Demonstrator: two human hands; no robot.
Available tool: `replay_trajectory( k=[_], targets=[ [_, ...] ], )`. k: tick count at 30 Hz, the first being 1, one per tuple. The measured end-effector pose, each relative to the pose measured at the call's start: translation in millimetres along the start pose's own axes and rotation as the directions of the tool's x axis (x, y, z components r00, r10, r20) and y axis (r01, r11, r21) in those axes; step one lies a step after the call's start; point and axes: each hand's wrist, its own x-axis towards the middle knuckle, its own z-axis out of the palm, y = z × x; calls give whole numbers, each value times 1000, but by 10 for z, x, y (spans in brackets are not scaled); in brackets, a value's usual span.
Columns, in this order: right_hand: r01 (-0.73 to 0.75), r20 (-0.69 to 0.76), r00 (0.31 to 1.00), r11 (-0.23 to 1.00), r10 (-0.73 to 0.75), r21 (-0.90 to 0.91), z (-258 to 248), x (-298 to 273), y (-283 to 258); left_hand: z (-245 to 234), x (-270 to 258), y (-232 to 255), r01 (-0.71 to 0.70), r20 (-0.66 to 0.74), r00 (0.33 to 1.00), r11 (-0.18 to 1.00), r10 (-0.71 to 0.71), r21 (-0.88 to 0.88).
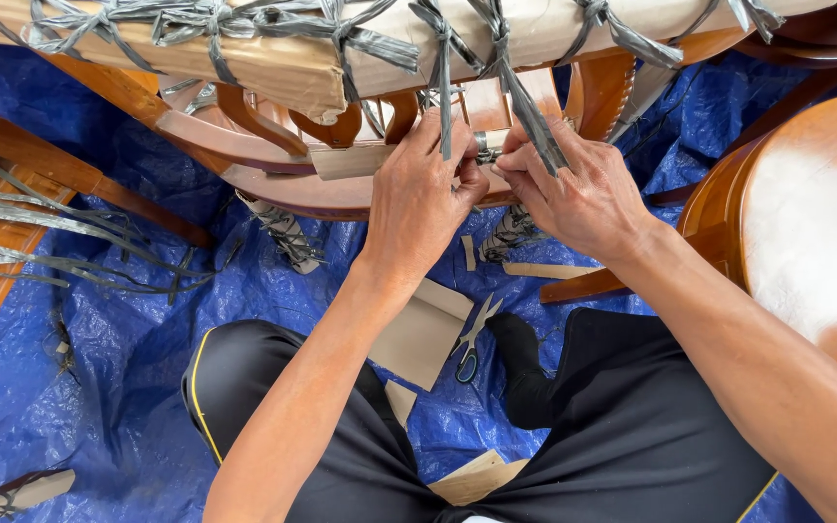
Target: The recorder is wrapping wooden chairs and a table with cardboard and plastic ties for protection.
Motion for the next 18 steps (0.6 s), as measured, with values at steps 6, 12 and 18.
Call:
replay_trajectory(
  k=[6, 12, 18],
  targets=[
    [-81, 80, 993, 996, 83, -23, -25, -65, -13, 42, -37, -37, -9, -20, 1000, 998, 10, 58],
    [-108, 130, 986, 994, 105, 12, -129, -37, -105, -49, -112, -61, -87, -58, 994, 996, 89, 37],
    [-136, 33, 991, 972, 132, 193, -109, -184, 2, -56, -473, -298, -154, -120, 981, 988, 151, -16]
  ],
)
